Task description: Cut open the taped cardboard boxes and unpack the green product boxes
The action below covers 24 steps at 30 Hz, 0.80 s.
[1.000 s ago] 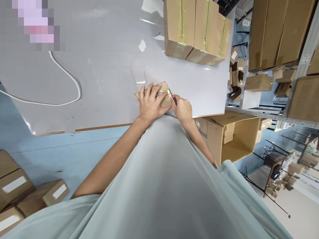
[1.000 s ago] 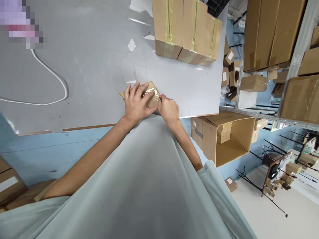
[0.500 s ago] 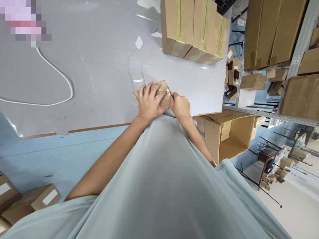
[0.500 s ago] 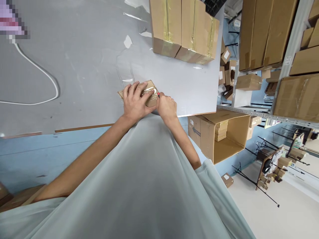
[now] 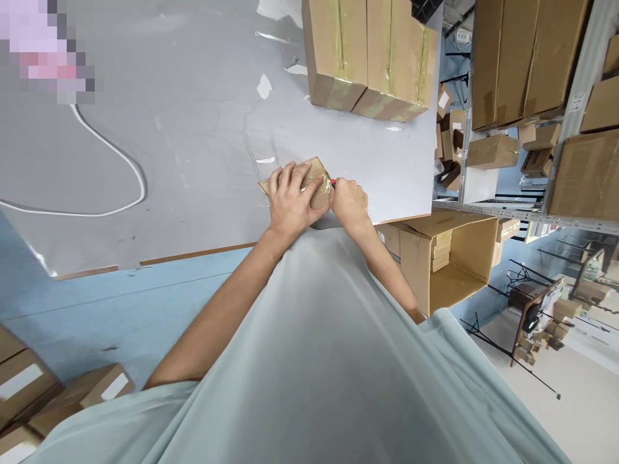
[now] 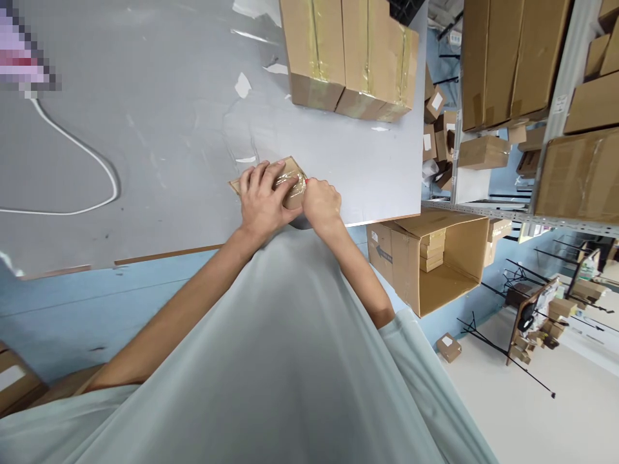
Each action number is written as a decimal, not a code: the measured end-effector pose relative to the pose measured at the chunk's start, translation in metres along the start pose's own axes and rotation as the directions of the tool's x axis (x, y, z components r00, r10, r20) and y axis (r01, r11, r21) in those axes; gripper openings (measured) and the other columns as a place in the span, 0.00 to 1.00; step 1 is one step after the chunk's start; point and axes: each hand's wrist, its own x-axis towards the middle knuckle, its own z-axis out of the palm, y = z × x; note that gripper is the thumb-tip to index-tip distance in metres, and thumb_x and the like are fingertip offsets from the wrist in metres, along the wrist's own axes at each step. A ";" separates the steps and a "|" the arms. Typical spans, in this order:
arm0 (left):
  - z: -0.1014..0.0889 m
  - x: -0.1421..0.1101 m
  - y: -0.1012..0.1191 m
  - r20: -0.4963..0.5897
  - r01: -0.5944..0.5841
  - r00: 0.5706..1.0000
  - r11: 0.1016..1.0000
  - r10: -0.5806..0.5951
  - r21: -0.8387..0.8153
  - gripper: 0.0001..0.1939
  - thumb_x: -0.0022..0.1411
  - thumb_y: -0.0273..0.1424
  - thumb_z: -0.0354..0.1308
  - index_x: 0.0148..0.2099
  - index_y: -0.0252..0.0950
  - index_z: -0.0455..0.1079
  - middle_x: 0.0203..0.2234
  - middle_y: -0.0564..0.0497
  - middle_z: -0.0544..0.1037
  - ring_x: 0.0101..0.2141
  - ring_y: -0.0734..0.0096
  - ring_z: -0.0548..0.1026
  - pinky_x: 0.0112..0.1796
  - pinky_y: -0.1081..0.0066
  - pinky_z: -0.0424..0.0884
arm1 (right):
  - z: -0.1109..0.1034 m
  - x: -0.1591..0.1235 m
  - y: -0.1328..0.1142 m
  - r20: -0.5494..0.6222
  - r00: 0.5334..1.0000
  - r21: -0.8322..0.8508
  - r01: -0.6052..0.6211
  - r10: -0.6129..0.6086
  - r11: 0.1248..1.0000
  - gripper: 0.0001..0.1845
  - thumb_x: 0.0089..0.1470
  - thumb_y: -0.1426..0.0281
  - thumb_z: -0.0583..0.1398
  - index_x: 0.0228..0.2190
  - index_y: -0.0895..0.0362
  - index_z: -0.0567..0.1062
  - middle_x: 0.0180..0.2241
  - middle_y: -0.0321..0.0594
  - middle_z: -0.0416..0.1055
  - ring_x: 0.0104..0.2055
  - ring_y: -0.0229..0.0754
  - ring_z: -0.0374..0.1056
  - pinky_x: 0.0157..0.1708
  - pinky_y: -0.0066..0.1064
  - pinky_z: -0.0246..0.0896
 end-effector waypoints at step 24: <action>-0.005 -0.010 0.011 0.123 0.032 0.991 0.994 -0.045 0.108 0.32 0.68 0.51 0.71 0.70 0.50 0.77 0.78 0.40 0.69 0.78 0.28 0.62 0.75 0.28 0.51 | 0.022 -0.019 0.017 0.055 0.998 0.088 -0.028 0.023 0.996 0.20 0.80 0.73 0.51 0.58 0.59 0.81 0.56 0.60 0.84 0.59 0.54 0.83 0.57 0.41 0.78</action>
